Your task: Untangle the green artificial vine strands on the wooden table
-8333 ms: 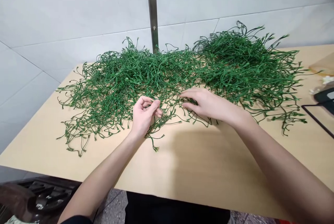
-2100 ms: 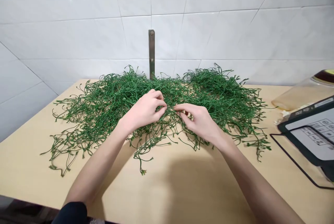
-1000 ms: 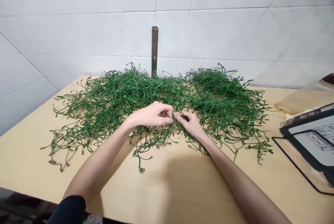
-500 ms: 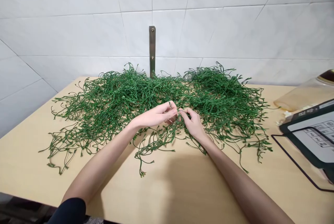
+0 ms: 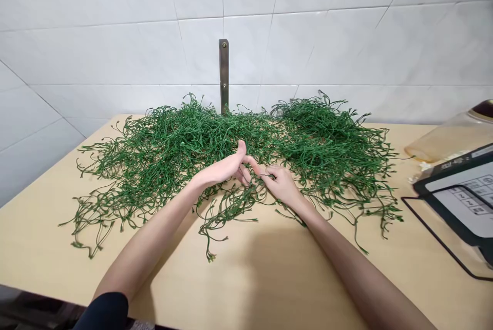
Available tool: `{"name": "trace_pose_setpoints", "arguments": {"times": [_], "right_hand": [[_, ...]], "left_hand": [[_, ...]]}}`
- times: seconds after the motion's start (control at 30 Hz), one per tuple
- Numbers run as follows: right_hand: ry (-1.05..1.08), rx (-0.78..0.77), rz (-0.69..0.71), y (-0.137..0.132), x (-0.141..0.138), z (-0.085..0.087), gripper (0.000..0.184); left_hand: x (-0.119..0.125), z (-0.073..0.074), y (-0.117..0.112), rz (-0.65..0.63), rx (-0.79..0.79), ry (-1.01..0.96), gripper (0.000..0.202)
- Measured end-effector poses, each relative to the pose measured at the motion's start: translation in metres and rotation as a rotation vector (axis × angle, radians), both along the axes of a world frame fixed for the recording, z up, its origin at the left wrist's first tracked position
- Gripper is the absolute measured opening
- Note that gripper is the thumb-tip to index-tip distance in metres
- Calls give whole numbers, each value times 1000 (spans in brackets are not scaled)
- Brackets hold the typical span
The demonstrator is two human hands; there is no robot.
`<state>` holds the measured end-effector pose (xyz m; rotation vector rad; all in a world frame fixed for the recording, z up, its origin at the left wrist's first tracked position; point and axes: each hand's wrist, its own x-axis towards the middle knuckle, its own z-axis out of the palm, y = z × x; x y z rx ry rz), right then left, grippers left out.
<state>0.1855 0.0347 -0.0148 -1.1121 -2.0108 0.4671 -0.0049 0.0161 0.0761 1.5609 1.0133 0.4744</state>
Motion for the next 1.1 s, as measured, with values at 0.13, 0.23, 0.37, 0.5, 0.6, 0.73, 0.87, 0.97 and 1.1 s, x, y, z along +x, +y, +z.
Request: {"name": "trace_pose_setpoints", "arguments": {"times": [0.13,0.23,0.37,0.5,0.6,0.73,0.87,0.97,1.1], "right_hand": [[-16,6,15,0,0,1,46],[-24,7,19,0,0,0,45],[-26,4,3,1,0,0,45],[-25,-6,0,0,0,1,46],[-25,-16,-3,-1,0,3,47],[-22,-24,-6,-1,-1,3,50],[-12,-33,-5,-2,-2,3,51],[14,-46,-29,-1,-1,1,50],[66,-75,-103,1,2,-1,49]], "left_hand": [[-2,2,-2,-102,47,68,86],[-3,1,-3,-167,205,152,59],[-3,0,-4,-126,295,157,31],[-3,2,-4,-81,309,103,23],[-3,2,-4,-95,342,187,25],[-4,-4,-1,-172,309,347,20],[-5,-8,-1,-213,306,406,9],[-6,-4,-3,-241,337,458,10],[-6,5,-6,-235,409,474,23]]}}
